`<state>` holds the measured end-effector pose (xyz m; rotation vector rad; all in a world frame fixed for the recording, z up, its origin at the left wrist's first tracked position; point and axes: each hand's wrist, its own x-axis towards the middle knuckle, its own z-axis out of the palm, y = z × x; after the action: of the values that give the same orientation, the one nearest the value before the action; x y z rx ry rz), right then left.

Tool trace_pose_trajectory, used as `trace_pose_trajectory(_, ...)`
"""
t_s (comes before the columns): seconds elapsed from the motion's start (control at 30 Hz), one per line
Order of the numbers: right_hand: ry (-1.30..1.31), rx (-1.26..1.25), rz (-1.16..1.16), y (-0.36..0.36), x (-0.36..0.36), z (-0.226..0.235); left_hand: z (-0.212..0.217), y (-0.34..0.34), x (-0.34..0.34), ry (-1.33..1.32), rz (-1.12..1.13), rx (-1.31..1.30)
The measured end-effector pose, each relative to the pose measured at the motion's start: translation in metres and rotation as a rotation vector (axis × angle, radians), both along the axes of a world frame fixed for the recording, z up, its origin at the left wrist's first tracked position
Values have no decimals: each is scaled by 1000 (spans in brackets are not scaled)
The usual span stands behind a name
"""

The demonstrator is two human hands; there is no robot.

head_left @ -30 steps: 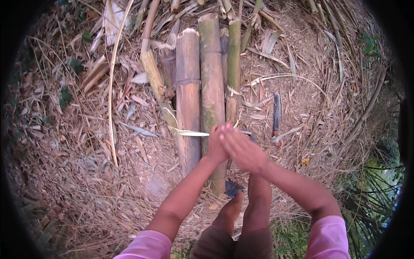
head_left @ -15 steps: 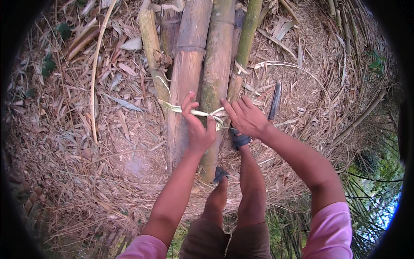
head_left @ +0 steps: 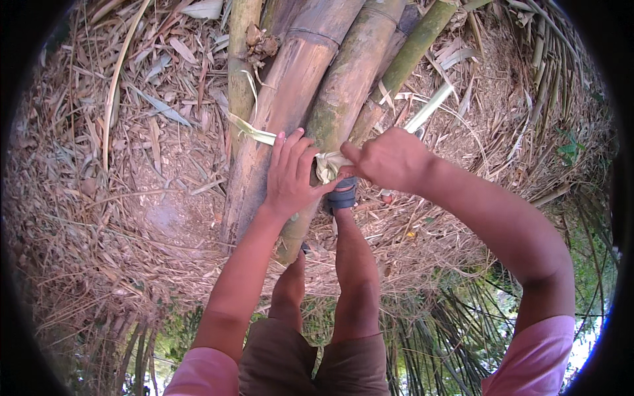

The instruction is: The person gathers several pieces of bamboo and ties them together into a bundle using a strip of plant material.

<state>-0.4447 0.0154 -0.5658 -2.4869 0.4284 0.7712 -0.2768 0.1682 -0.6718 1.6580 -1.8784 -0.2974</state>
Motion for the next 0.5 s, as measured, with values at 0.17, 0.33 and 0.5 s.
trace_pose_trajectory(0.17, -77, 341, -411, 0, -13, -19, 7, -3, 7, -37, -56, -77)
trace_pose_trajectory(0.33, -69, 805, -1023, 29, -38, -44, 13, -6, 13, -54, -163, -68)
trace_pose_trajectory(0.5, -189, 1358, -1546, 72, -60, -85, 15, -19, 20, -47, -297, -99)
